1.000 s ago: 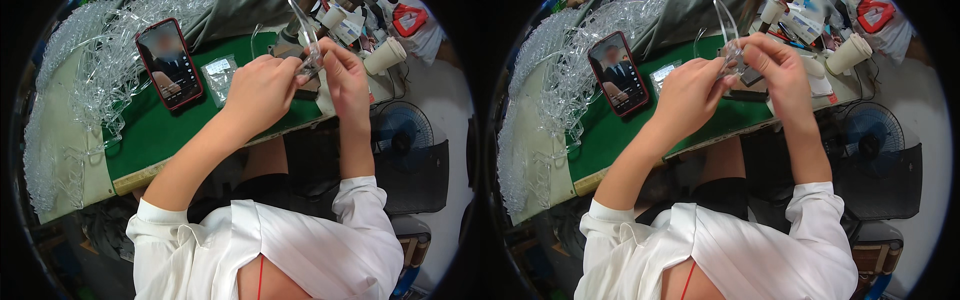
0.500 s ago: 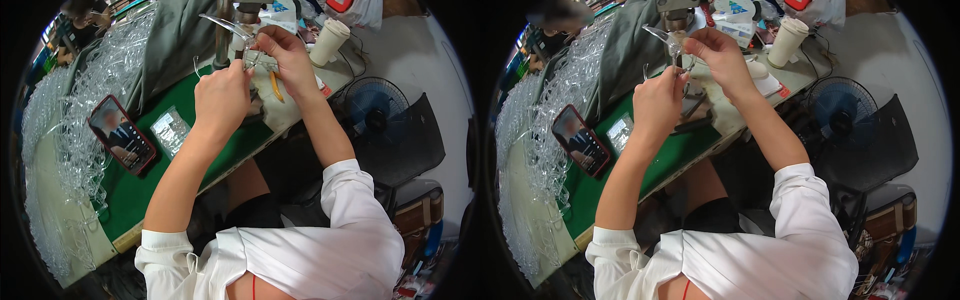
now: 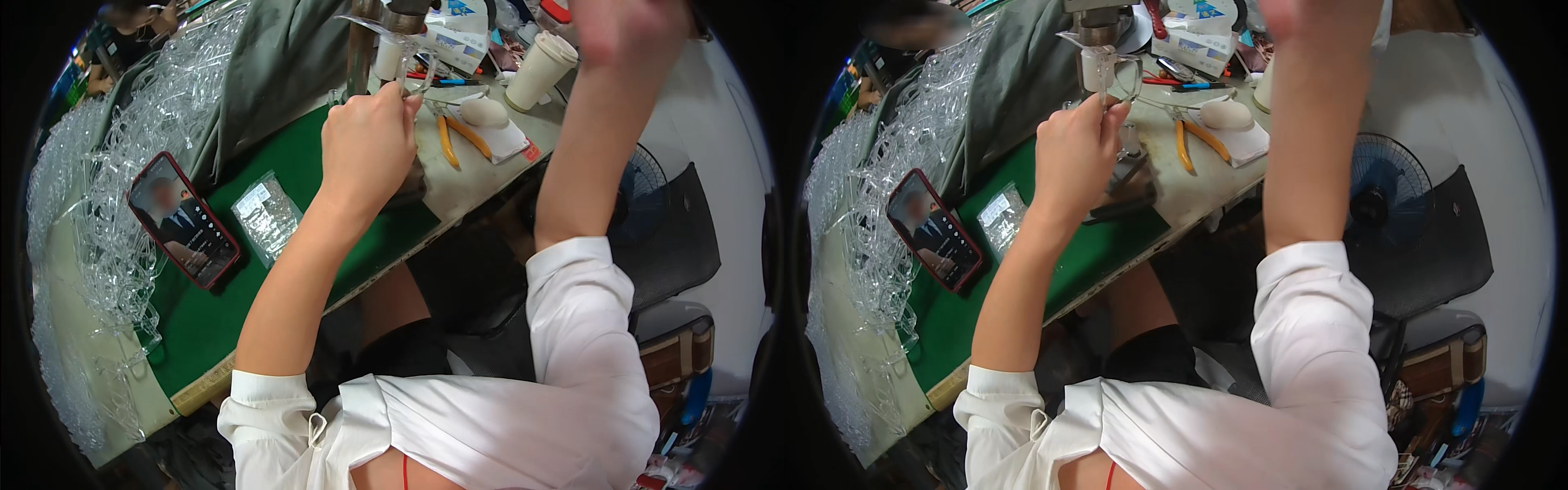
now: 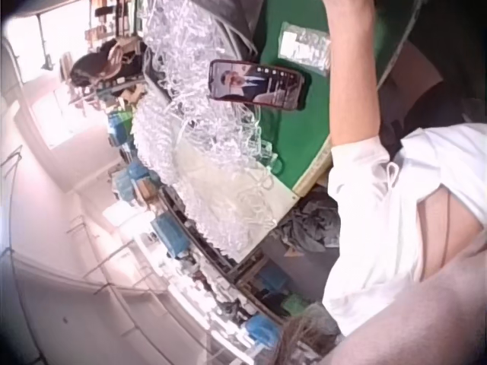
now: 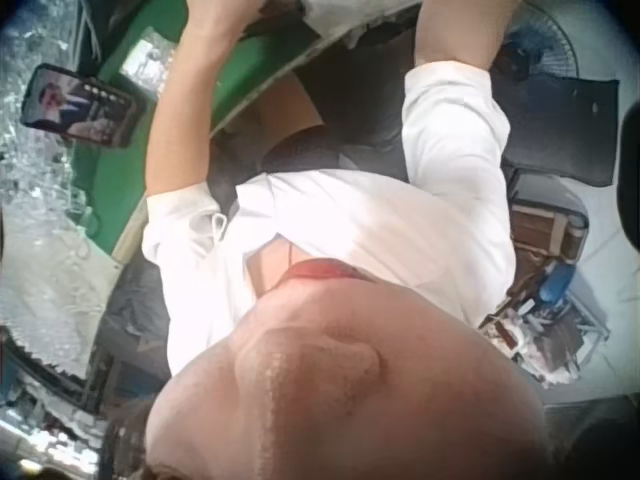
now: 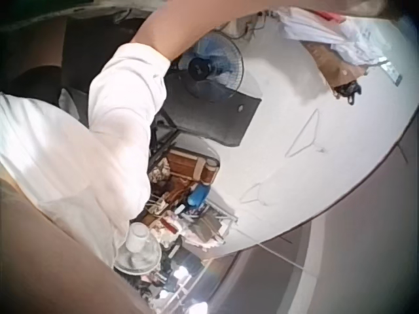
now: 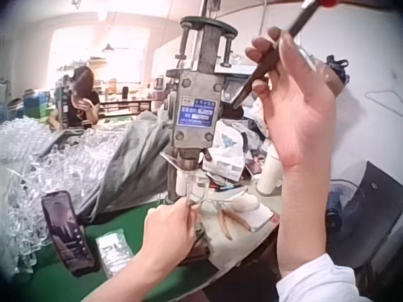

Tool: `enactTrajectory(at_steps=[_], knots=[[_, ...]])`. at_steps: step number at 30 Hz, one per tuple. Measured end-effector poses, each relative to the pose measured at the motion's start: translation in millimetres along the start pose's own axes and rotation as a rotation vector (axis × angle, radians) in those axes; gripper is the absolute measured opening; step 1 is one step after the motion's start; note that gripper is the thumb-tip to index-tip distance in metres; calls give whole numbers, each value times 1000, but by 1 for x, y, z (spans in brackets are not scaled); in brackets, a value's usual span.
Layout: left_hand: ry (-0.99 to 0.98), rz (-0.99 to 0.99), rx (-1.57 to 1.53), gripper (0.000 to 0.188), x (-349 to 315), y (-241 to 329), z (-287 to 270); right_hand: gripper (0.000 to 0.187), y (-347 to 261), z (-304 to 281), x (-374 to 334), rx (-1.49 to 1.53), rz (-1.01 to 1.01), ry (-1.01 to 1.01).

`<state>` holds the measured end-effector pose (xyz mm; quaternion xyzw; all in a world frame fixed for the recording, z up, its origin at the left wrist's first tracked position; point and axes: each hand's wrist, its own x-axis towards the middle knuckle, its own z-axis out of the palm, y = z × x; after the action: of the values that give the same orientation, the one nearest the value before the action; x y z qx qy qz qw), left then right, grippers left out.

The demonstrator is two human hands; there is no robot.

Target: The person repeatedly picks up clear eyeglass frames and small metal screws from a green work surface, inserts the screws into the hinge area of each frame, and places the assembled frames aside. The person handles frames one at a time and occasionally shifts a pile of frames to access more.

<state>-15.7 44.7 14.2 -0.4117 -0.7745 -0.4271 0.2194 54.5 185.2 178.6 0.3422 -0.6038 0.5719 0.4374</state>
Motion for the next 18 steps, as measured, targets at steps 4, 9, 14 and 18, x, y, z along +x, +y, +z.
enactTrajectory(at_steps=[4,9,14,18], knots=[[-35,-79,34,21,-1,2,7,15,36,-7,-56,-65,-323,-24],[-21,-26,73,21,9,1,2,19,2,24,-15,-136,-114,229],[-81,-45,70,19,-10,-8,-18,27,30,23,-37,-223,-145,460],[-103,-296,-509,25,-108,-21,-130,36,79,40,-162,-241,241,338]])
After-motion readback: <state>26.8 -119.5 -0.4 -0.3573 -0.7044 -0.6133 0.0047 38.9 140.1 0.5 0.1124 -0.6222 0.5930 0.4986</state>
